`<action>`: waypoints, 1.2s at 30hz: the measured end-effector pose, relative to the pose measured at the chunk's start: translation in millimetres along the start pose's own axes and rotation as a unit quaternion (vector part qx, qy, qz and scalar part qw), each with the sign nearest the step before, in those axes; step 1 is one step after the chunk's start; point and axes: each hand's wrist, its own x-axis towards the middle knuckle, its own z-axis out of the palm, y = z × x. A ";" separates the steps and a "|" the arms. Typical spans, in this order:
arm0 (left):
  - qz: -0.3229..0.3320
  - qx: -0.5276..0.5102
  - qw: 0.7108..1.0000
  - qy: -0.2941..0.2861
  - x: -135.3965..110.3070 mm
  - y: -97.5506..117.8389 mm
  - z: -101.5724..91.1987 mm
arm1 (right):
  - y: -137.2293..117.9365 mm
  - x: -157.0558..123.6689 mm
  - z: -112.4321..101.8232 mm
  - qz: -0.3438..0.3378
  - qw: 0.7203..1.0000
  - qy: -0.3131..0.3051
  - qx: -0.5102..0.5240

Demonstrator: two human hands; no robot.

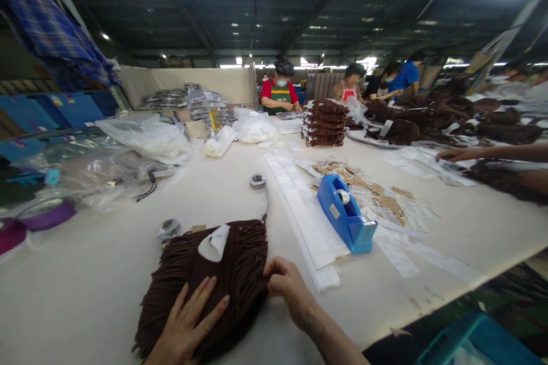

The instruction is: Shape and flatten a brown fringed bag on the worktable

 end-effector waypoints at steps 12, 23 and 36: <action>-0.009 0.025 0.999 0.029 4.3 4.2 -0.4 | -19.8 19.4 24.1 0.151 0.982 0.025 0.108; 0.047 0.012 0.998 -0.051 18.3 -8.8 -23.0 | 8.8 16.5 32.9 -0.059 0.989 0.058 0.126; -0.246 -0.125 0.948 -0.157 196.2 2.7 35.5 | 33.9 22.1 30.1 -0.158 0.969 0.130 -0.136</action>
